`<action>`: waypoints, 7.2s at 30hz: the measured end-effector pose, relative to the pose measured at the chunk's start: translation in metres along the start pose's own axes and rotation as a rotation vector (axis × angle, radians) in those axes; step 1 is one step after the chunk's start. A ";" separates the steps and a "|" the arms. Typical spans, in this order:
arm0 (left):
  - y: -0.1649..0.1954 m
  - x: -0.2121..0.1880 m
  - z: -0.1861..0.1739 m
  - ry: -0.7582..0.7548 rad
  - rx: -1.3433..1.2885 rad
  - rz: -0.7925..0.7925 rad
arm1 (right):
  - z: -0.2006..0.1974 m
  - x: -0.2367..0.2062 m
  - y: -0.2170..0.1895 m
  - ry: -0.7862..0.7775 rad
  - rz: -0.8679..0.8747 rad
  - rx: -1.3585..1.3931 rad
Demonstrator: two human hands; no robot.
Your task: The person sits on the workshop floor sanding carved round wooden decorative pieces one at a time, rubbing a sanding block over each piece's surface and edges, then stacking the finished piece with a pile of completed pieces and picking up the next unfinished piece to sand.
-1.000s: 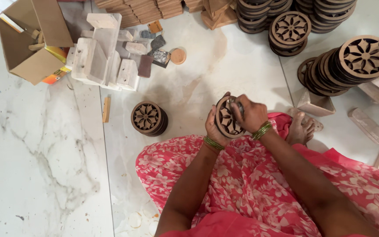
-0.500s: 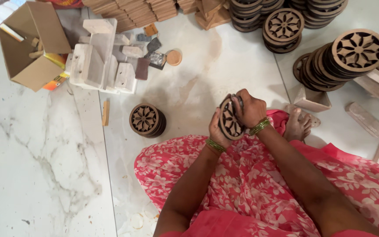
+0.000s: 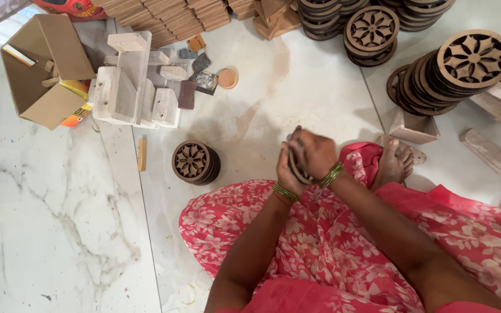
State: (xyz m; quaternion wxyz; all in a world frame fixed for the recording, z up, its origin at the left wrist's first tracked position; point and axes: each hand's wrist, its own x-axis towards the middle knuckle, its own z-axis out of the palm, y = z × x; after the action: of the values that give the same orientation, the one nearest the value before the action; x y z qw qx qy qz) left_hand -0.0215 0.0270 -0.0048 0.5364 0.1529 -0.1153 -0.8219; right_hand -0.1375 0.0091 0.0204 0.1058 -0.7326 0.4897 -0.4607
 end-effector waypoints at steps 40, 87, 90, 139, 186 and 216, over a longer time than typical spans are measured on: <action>-0.005 -0.002 0.002 -0.040 0.033 -0.069 | 0.002 -0.004 0.048 0.003 0.120 -0.311; 0.007 0.001 -0.003 -0.121 -0.006 -0.038 | -0.003 0.004 0.003 -0.170 -0.022 -0.046; -0.001 -0.001 0.000 -0.094 0.000 -0.104 | -0.009 0.010 0.011 -0.131 0.050 -0.112; 0.031 0.022 0.008 -0.114 -0.071 0.179 | -0.029 0.018 -0.021 -0.186 -0.063 0.156; 0.068 0.053 -0.064 0.034 1.166 0.046 | -0.021 0.039 0.016 -0.038 0.682 -0.076; 0.081 0.066 -0.055 -0.012 1.525 0.121 | 0.068 -0.008 0.065 0.226 1.137 0.656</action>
State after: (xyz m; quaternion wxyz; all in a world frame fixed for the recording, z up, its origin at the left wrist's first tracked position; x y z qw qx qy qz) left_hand 0.0430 -0.0669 -0.0356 0.3260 0.4696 -0.6619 -0.4849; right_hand -0.1258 -0.0369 -0.0614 0.4977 -0.2374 0.6423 -0.5324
